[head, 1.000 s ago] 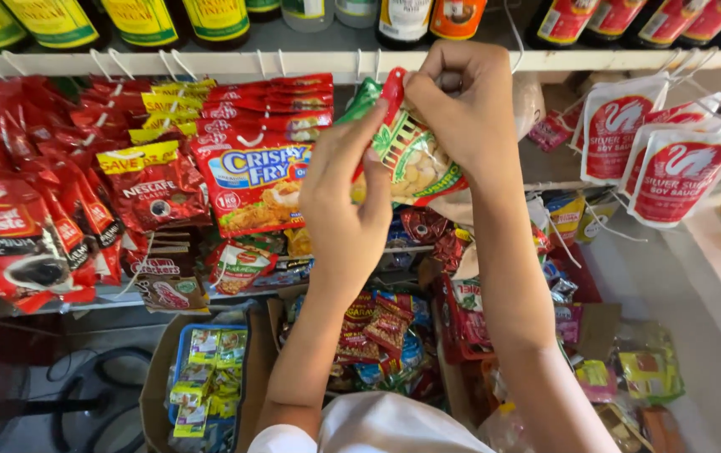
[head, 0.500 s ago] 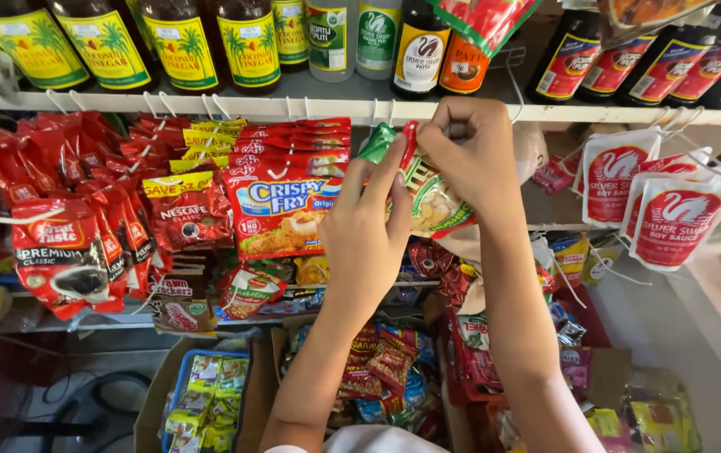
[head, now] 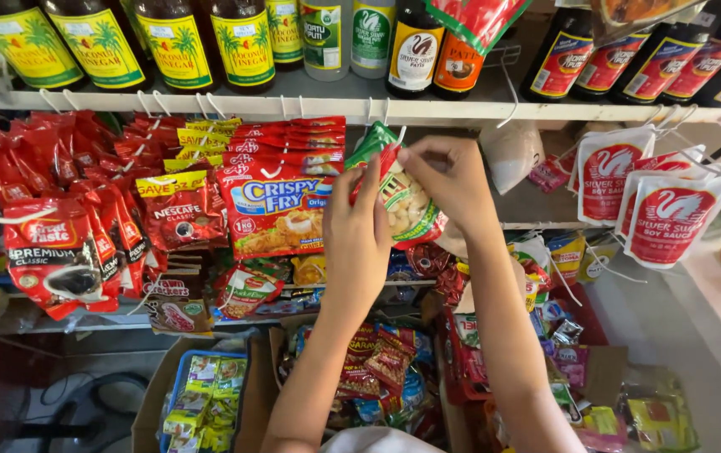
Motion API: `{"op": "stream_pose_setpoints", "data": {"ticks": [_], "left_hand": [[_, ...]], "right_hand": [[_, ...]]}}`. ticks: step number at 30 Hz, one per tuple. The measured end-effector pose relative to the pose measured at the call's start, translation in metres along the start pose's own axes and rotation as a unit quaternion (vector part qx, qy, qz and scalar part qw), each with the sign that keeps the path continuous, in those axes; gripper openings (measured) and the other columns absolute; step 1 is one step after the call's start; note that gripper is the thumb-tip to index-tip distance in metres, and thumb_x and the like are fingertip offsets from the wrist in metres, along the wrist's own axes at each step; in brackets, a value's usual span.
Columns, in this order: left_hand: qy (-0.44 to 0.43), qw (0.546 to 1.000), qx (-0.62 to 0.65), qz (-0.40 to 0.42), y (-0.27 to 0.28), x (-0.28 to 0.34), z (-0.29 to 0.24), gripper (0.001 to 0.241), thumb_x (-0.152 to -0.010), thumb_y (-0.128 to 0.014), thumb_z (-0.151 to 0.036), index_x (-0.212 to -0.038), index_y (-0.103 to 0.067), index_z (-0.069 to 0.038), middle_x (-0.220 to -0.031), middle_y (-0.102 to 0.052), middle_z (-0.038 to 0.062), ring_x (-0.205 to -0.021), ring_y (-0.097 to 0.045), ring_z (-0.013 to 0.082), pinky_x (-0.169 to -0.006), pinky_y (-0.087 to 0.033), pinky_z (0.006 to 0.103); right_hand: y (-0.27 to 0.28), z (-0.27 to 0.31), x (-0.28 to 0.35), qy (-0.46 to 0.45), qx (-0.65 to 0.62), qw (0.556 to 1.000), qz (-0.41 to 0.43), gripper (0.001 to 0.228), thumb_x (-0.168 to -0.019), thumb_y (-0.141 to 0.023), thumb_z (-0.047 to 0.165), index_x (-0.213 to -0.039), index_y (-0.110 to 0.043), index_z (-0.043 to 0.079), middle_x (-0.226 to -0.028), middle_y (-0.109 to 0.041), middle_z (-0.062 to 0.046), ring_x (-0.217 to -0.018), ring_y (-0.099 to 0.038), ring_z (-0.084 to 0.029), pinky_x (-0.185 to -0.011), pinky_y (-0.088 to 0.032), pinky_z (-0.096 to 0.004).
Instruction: Wiping down and organizing food pouches on grocery store shelves using a cloth.
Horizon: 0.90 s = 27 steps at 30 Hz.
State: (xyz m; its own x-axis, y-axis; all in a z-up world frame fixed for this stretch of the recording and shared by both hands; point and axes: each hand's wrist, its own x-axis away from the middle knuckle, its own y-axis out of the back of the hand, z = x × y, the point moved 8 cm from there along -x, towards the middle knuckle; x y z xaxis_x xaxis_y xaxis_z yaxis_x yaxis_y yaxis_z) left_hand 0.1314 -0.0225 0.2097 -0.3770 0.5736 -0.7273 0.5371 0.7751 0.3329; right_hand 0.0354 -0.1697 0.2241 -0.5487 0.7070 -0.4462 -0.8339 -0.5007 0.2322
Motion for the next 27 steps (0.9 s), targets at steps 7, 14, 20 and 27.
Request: {"op": "stream_pose_setpoints", "data": {"ticks": [7, 14, 20, 27], "left_hand": [[-0.03, 0.998, -0.057, -0.002, -0.019, 0.034, -0.002, 0.055, -0.098, -0.061, -0.004, -0.151, -0.049, -0.009, -0.164, -0.034, 0.02, -0.156, -0.029, 0.0453, -0.123, -0.02, 0.0673], [-0.03, 0.996, -0.078, 0.044, -0.041, 0.04, 0.0, 0.053, -0.099, -0.06, -0.011, -0.151, -0.05, -0.009, -0.163, -0.034, 0.018, -0.155, -0.028, 0.0444, -0.124, -0.015, 0.0721], [-0.028, 0.996, -0.079, 0.031, -0.047, 0.043, -0.003, 0.053, -0.099, -0.062, -0.009, -0.151, -0.051, -0.009, -0.163, -0.035, 0.018, -0.154, -0.03, 0.0445, -0.124, -0.015, 0.0716], [-0.12, 0.976, 0.153, 0.096, -0.077, 0.085, -0.059, 0.038, -0.096, -0.066, -0.003, -0.134, -0.061, -0.008, -0.132, -0.059, 0.015, -0.119, -0.062, 0.0358, -0.103, -0.052, 0.0464]], "right_hand": [[0.001, -0.018, 0.01, 0.015, 0.035, 0.999, -0.023, 0.015, -0.098, -0.072, 0.011, -0.103, -0.07, -0.003, -0.088, -0.073, -0.001, -0.081, -0.065, -0.002, -0.07, -0.053, -0.019], [-0.012, -0.048, 0.013, -0.048, -0.044, 0.998, -0.007, 0.014, -0.102, -0.069, 0.011, -0.1, -0.066, -0.003, -0.08, -0.066, 0.003, -0.071, -0.055, 0.0, -0.059, -0.044, -0.019], [-0.003, -0.057, 0.015, -0.017, 0.009, 0.999, -0.037, 0.018, -0.1, -0.073, 0.014, -0.094, -0.071, -0.003, -0.077, -0.066, 0.002, -0.07, -0.057, -0.002, -0.061, -0.046, -0.02], [0.067, -0.091, 0.033, -0.058, -0.025, 0.995, -0.072, 0.024, -0.107, -0.062, 0.018, -0.095, -0.071, -0.001, -0.078, -0.071, -0.001, -0.068, -0.064, -0.005, -0.063, -0.052, -0.022]]}}
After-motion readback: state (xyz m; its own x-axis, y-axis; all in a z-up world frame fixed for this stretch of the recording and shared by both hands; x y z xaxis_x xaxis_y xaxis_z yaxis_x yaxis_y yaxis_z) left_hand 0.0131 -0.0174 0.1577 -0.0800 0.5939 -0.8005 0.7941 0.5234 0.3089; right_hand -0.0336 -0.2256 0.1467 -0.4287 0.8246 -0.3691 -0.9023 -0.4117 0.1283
